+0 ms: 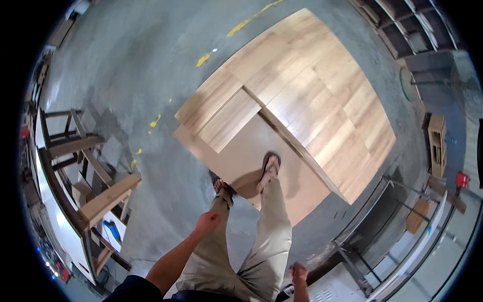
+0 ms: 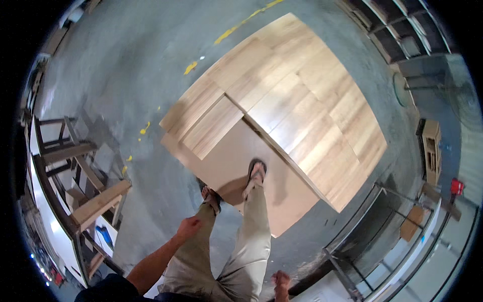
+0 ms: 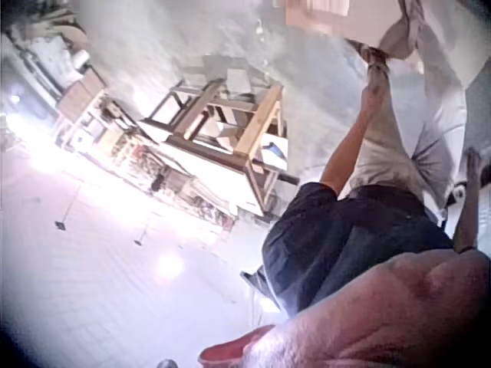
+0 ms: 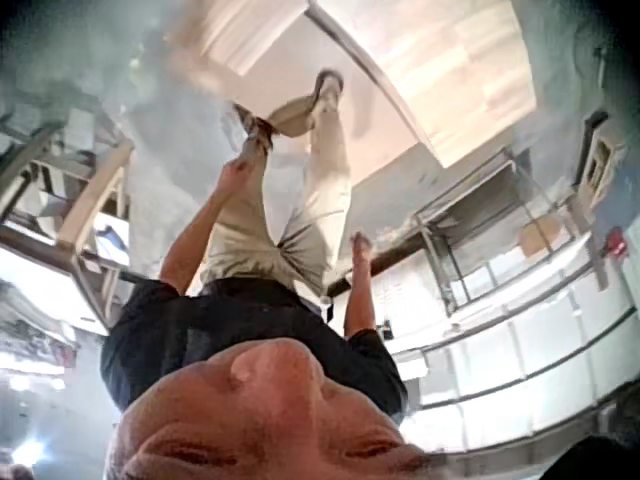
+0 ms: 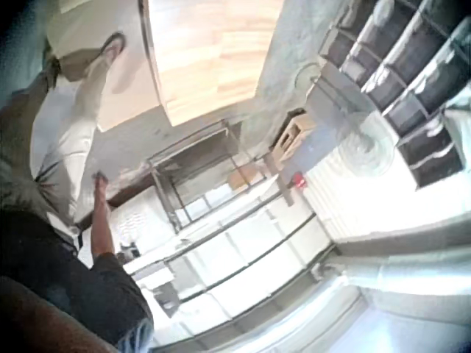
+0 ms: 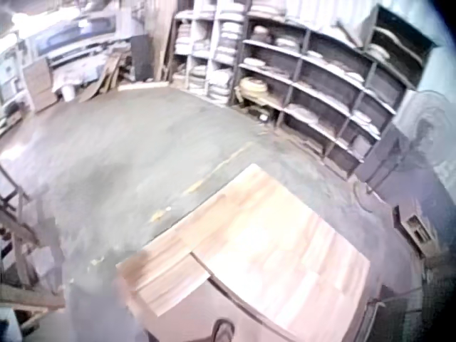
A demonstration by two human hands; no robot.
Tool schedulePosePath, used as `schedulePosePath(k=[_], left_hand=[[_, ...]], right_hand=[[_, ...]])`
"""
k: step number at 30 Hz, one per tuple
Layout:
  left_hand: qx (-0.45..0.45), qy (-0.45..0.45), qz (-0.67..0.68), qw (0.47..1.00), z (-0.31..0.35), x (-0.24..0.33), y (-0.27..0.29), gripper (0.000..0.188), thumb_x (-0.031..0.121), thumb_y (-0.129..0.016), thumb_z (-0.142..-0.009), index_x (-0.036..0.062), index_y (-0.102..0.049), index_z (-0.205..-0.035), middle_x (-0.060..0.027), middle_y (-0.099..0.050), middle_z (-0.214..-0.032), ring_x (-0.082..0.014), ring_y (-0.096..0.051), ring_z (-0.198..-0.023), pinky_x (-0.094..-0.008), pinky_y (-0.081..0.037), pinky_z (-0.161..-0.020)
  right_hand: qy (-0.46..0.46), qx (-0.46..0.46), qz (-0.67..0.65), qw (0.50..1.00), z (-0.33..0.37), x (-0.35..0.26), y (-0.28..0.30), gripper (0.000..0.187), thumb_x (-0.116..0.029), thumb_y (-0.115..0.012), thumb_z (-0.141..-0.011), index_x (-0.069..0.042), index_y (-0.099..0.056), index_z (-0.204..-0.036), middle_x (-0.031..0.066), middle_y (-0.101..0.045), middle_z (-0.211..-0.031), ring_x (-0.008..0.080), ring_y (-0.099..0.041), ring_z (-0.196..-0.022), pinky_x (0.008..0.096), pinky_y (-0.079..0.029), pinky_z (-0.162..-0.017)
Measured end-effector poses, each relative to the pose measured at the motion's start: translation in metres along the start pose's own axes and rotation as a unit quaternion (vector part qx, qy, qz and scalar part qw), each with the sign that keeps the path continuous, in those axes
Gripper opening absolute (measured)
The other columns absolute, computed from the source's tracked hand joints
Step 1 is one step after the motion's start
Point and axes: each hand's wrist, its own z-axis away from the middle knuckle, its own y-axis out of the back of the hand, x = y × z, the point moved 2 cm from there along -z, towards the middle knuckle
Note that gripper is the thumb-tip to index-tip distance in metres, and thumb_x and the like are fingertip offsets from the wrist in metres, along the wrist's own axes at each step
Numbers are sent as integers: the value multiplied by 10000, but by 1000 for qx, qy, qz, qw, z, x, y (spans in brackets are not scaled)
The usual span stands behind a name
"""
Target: The person handles and aligns wood panels on a work surface, using a blue utility knife to trim edges and checking the fit by stacking them together.
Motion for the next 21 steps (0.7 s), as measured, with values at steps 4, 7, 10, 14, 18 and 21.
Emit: schedulePosePath(k=[4,7,10,14,18,21], left_hand=[[-9,131,183,974,32,-71,18,268,233,-609,-839,18,-660,-992,-37,-658,-753,-143,-608,-655,-301,-486,-591],[14,163,206,965,40,-73,44,257,243,-619,-849,4,-672,-925,-53,-652,-763,-119,-606,-654,-257,-487,-550],[-47,168,328,928,49,-140,75,141,160,-562,-864,33,-623,-884,-35,-595,-721,-129,-570,-602,-267,-458,-499],[-20,213,289,933,58,-121,65,143,123,-491,-871,144,-478,-730,9,-486,-654,-115,-451,-499,-242,-310,-391],[16,184,184,965,71,-82,7,216,192,-496,-900,84,-518,-713,-24,-538,-616,-139,-482,-436,-257,-341,-344],[-34,148,116,982,92,-32,-62,185,165,-511,-885,58,-553,-739,-62,-571,-635,-168,-518,-439,-308,-393,-343]], right_hand=[[-40,-85,181,979,5,170,12,266,-251,-516,-834,-68,-579,-652,53,-579,-600,182,-555,-494,332,-413,-427],[14,-76,186,979,29,187,-16,269,-301,-527,-855,-63,-627,-779,70,-625,-706,182,-595,-622,335,-454,-515],[58,-66,204,975,60,204,-28,324,-350,-538,-875,-58,-675,-907,86,-670,-813,182,-635,-749,339,-495,-603],[100,-207,-247,941,30,247,-4,320,-289,-605,-862,-33,-641,-1051,85,-674,-906,168,-643,-765,324,-531,-661],[10,-85,-168,982,34,235,36,242,-206,-575,-872,-15,-655,-998,54,-659,-858,131,-608,-700,280,-528,-635],[35,-72,-282,956,10,297,79,201,-141,-542,-885,-3,-655,-978,55,-649,-817,122,-583,-655,262,-496,-575]])
